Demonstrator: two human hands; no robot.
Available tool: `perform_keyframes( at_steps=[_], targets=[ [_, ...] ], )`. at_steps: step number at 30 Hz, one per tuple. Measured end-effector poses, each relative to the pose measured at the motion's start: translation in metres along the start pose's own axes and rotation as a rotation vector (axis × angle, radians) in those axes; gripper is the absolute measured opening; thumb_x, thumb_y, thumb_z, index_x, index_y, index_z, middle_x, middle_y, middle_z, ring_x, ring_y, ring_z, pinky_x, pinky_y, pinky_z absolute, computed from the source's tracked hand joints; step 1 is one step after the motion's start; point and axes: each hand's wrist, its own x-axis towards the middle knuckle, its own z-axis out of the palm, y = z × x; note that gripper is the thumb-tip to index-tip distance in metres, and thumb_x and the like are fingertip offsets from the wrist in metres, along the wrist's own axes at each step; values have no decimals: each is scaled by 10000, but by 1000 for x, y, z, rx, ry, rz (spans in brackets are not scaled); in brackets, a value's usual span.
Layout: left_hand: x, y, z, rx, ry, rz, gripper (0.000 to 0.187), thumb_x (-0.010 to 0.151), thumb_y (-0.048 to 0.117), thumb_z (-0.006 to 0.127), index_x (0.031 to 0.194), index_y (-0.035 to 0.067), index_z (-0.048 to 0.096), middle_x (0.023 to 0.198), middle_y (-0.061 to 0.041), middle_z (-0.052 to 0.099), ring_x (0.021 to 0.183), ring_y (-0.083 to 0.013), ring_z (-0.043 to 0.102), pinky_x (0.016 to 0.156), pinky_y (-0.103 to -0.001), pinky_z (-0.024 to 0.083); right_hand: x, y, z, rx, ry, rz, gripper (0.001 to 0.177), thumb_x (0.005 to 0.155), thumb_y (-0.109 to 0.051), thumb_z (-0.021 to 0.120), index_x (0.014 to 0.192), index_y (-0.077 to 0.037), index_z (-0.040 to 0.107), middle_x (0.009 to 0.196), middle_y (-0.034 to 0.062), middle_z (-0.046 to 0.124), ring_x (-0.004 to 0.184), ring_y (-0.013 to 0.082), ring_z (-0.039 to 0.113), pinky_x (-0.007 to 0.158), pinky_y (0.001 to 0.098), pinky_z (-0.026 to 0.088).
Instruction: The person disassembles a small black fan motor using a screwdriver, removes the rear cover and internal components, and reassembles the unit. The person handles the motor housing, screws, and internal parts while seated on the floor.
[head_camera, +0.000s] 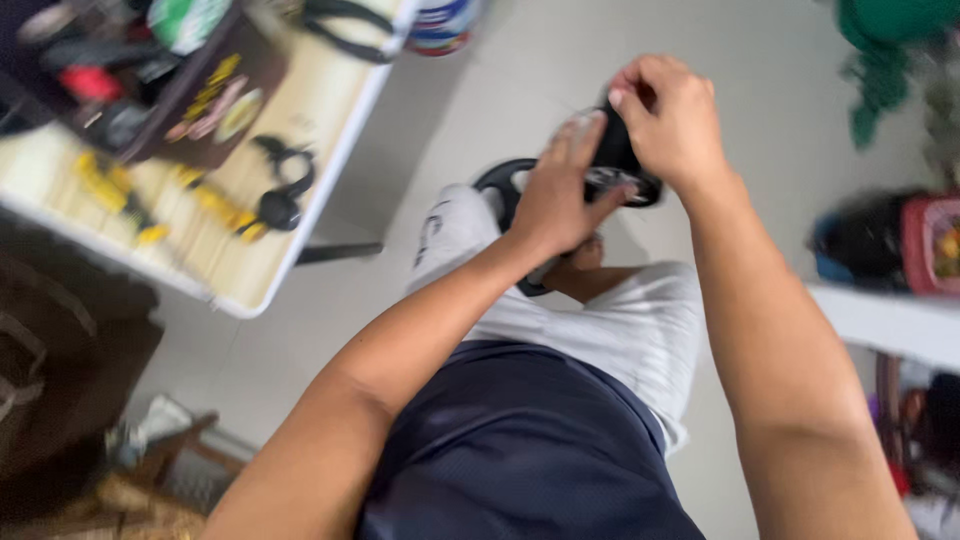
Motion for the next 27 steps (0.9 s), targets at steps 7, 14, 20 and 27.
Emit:
perform_keyframes(
  at_steps=[7, 14, 20, 27],
  targets=[
    [-73, -25, -130, 112, 185, -27, 209, 999, 223, 669, 916, 46, 597, 896, -142, 612, 899, -377, 618, 809, -496, 478, -2, -104, 67, 282, -205, -68, 161, 965, -141, 749, 1039, -17, 677, 810, 53, 681, 704, 121, 617, 667, 285, 517],
    [-148, -53, -236, 433, 436, -142, 150, 962, 150, 707, 1048, 47, 641, 1157, -142, 594, 1093, -346, 563, 939, -479, 435, 3, -181, 140, 253, -315, -253, 114, 984, -120, 732, 1063, -40, 716, 916, 105, 670, 754, 234, 659, 718, 351, 537],
    [-161, -76, -252, 577, 491, -250, 352, 918, 224, 801, 1219, 100, 668, 1414, -154, 486, 1337, -376, 425, 1104, -528, 314, 9, -214, 191, 272, -283, -373, 214, 949, -57, 706, 1161, -53, 735, 1103, 148, 617, 868, 290, 682, 791, 392, 554],
    [-153, -95, -250, 567, 507, -224, 430, 864, 256, 820, 1221, 76, 659, 1438, -217, 459, 1366, -396, 406, 1066, -551, 287, 37, -232, 227, 172, -72, -394, 218, 912, -102, 783, 1101, -16, 718, 1071, 165, 614, 949, 358, 651, 827, 458, 530]
  ],
)
